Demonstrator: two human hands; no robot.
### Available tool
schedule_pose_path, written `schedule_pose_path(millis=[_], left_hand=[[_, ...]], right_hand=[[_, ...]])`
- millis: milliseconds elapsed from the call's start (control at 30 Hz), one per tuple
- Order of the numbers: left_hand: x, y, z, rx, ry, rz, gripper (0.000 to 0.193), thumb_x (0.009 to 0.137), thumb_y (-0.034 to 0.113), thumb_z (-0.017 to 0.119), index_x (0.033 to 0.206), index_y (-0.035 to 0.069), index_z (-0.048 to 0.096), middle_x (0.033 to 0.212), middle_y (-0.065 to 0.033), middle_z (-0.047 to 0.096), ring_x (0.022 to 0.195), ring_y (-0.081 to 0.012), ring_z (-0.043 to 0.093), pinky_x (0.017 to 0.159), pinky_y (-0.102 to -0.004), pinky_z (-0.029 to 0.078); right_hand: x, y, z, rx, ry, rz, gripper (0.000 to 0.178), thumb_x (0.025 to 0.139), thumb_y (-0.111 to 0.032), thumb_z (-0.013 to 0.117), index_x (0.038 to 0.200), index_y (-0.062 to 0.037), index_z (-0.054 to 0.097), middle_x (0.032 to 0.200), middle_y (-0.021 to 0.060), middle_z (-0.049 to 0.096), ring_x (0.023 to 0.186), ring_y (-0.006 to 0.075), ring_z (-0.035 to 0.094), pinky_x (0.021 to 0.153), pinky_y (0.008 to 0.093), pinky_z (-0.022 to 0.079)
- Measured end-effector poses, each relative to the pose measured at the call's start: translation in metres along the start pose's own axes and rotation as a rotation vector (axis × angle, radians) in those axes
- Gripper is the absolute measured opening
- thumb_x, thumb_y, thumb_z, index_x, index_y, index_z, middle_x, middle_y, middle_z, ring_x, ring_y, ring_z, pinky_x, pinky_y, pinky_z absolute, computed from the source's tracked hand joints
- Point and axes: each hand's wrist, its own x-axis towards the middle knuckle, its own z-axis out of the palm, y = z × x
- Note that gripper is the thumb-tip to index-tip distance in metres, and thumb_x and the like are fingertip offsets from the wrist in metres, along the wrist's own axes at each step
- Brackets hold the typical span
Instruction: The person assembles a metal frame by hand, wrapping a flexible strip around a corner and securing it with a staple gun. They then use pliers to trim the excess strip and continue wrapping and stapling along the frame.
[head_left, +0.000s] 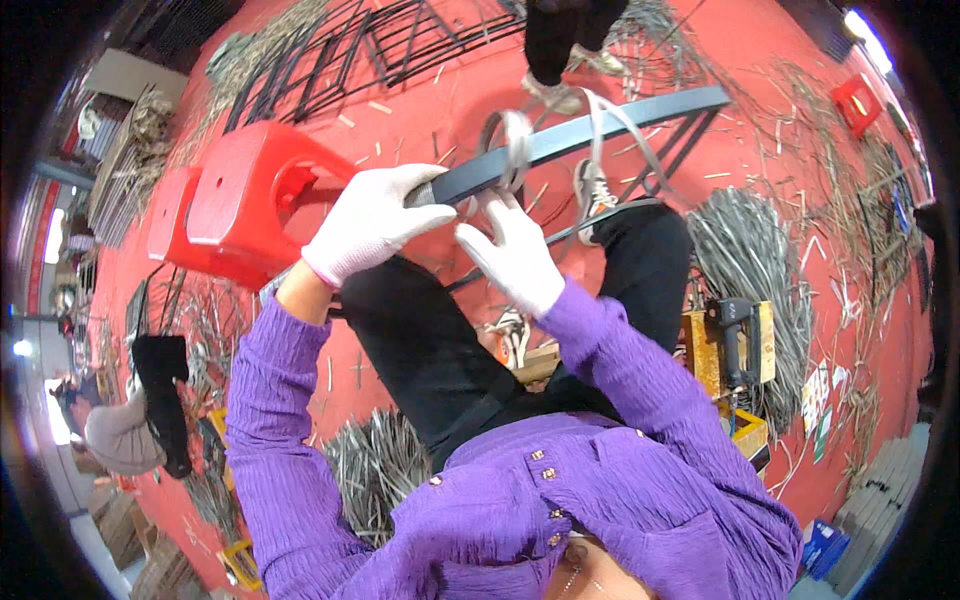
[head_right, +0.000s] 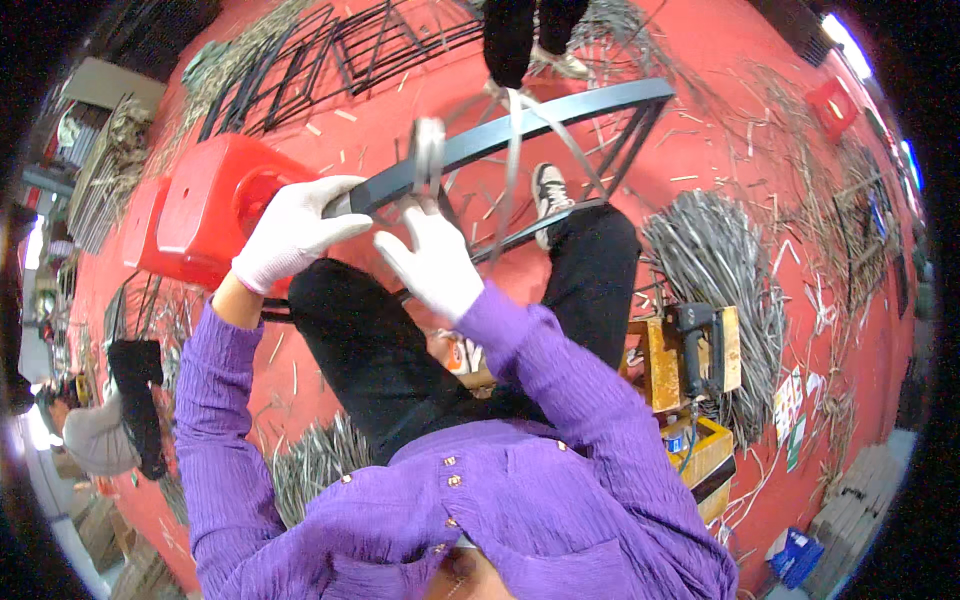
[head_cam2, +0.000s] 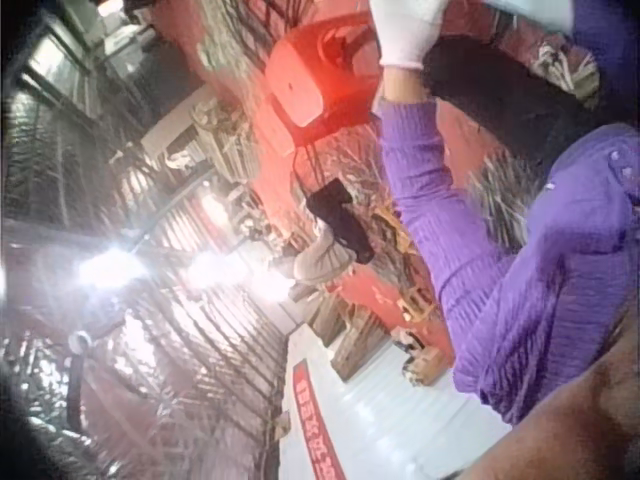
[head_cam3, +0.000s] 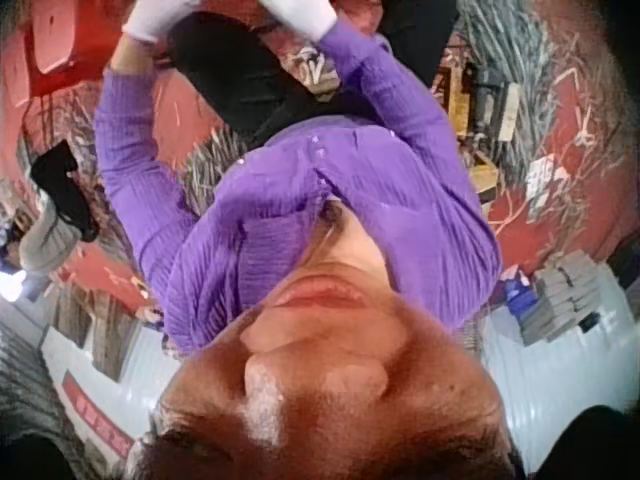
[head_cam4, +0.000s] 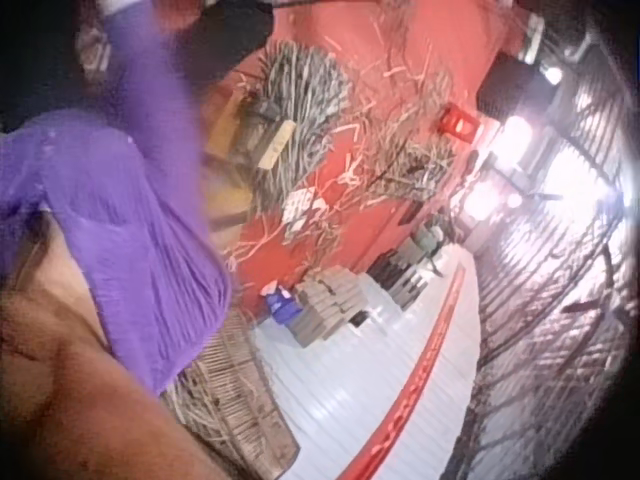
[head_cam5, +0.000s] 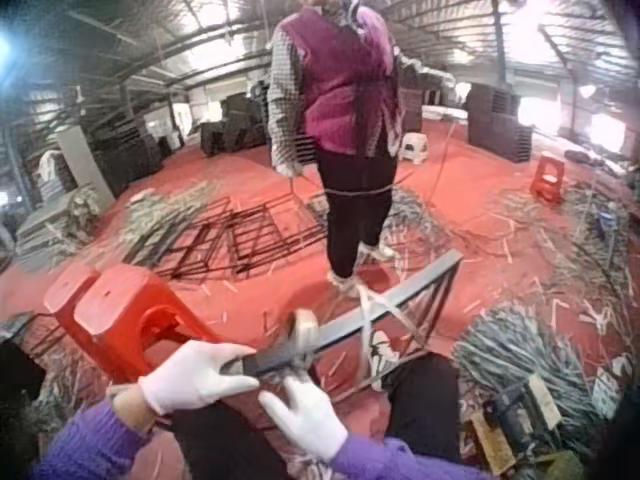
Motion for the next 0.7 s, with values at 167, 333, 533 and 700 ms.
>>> schedule_pose_path(millis=[167,333,533,700], left_hand=[[-0.010,-0.016,0.007,0.197,0.164,0.283,0.051,0.082,0.021,0.071,0.128,0.004,0.057,0.102,-0.0137,0.067,0.092,-0.0202,0.067,0.083,-0.0325,0.052],[-0.001,-0.007,0.027,0.738,0.391,0.314,0.053,0.080,0.028,0.074,0.125,0.007,0.056,0.096,-0.0136,0.065,0.088,-0.0315,0.067,0.074,-0.0390,0.054],[0.009,-0.023,0.053,0.957,0.701,0.388,0.051,0.088,0.050,0.061,0.115,0.006,0.059,0.075,-0.0079,0.060,0.062,-0.0230,0.063,0.053,-0.0341,0.049],[0.018,-0.014,0.028,0.872,0.414,0.374,0.033,0.096,0.042,0.054,0.095,0.010,0.063,0.065,-0.0086,0.059,0.057,-0.0273,0.062,0.050,-0.0385,0.047]], right_hand=[[0.015,-0.005,0.003,0.337,-0.255,0.204,0.026,0.096,-0.025,0.052,0.100,-0.0010,0.064,0.073,0.0096,0.062,0.064,0.0222,0.060,0.061,0.0336,0.047],[-0.132,-0.024,-0.104,0.264,-0.436,0.233,0.022,0.092,-0.020,0.056,0.080,-0.0032,0.066,0.068,0.0054,0.058,0.062,0.0160,0.054,0.058,0.0309,0.043],[-0.252,-0.009,-0.234,-0.243,-0.461,0.416,0.014,0.090,-0.018,0.059,0.087,-0.0074,0.068,0.081,0.0085,0.065,0.075,0.0265,0.062,0.069,0.0358,0.050],[-0.262,0.016,-0.314,-0.763,0.093,0.812,0.016,0.090,-0.017,0.059,0.093,-0.0062,0.069,0.085,0.0090,0.067,0.079,0.0276,0.064,0.072,0.0368,0.052]])
